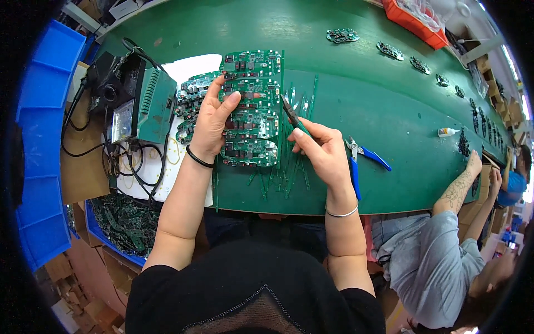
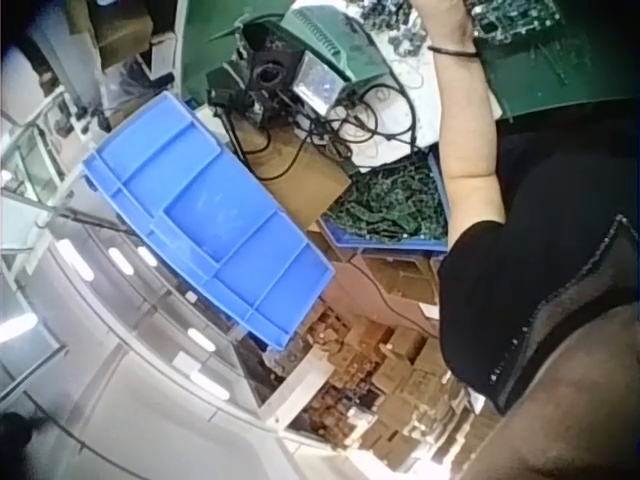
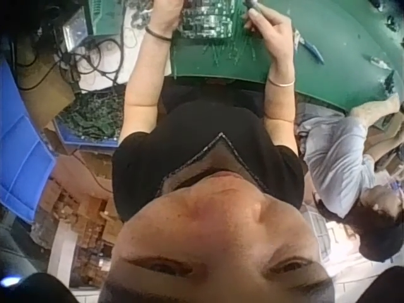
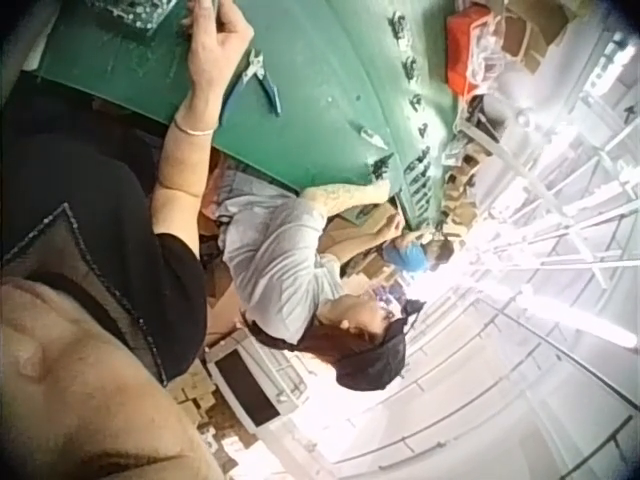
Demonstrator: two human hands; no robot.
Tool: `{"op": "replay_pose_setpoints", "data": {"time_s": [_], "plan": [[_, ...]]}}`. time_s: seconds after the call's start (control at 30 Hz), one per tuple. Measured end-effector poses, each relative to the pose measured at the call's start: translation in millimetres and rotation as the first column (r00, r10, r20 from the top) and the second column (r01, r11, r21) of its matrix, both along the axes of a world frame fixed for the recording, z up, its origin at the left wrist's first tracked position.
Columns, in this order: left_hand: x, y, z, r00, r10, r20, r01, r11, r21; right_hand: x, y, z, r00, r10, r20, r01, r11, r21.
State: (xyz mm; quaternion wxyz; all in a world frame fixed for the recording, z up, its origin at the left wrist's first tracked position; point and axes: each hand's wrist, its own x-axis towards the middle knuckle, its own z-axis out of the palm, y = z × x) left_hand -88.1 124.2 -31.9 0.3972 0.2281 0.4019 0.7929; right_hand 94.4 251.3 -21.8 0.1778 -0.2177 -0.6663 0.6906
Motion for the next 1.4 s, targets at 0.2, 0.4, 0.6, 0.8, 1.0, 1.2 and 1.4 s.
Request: {"op": "replay_pose_setpoints", "data": {"time_s": [0.2, 0.4, 0.6, 0.8, 1.0, 1.2, 1.4], "plan": [[1.0, -2.1, 5.8, 0.994, -0.051, 0.100, 0.054, 0.998, -0.026, -1.5, -0.1, 2.0, 0.997, 0.040, -0.068, -0.050, 0.986, -0.161], [2.0, 4.0, -0.2, 0.970, -0.123, 0.210, 0.125, 0.992, 0.000, 2.8, 4.2, 5.4, 0.979, 0.108, -0.170, -0.167, 0.910, -0.380], [1.4, 1.6, 1.4, 0.987, -0.093, 0.133, 0.095, 0.995, -0.006, 1.7, 0.6, 5.5, 0.994, 0.070, -0.083, -0.090, 0.962, -0.257], [-0.5, -3.6, 7.5, 0.999, -0.008, 0.044, 0.006, 0.999, 0.038, 27.6, -10.9, 11.8, 0.994, 0.001, 0.113, -0.022, 0.983, 0.184], [0.0, -3.8, 8.5, 1.000, 0.006, -0.013, -0.005, 0.997, 0.073, 34.5, -22.2, 7.5, 0.990, -0.013, 0.139, -0.018, 0.976, 0.219], [-2.7, -5.8, 6.9, 0.998, -0.024, 0.060, 0.018, 0.995, 0.093, 32.4, -25.8, 7.0, 0.994, -0.001, 0.110, -0.015, 0.989, 0.146], [-5.4, -3.9, 1.9, 0.986, -0.124, 0.114, 0.116, 0.991, 0.071, 34.5, -16.9, 6.3, 0.984, 0.163, -0.065, -0.173, 0.967, -0.190]]}}
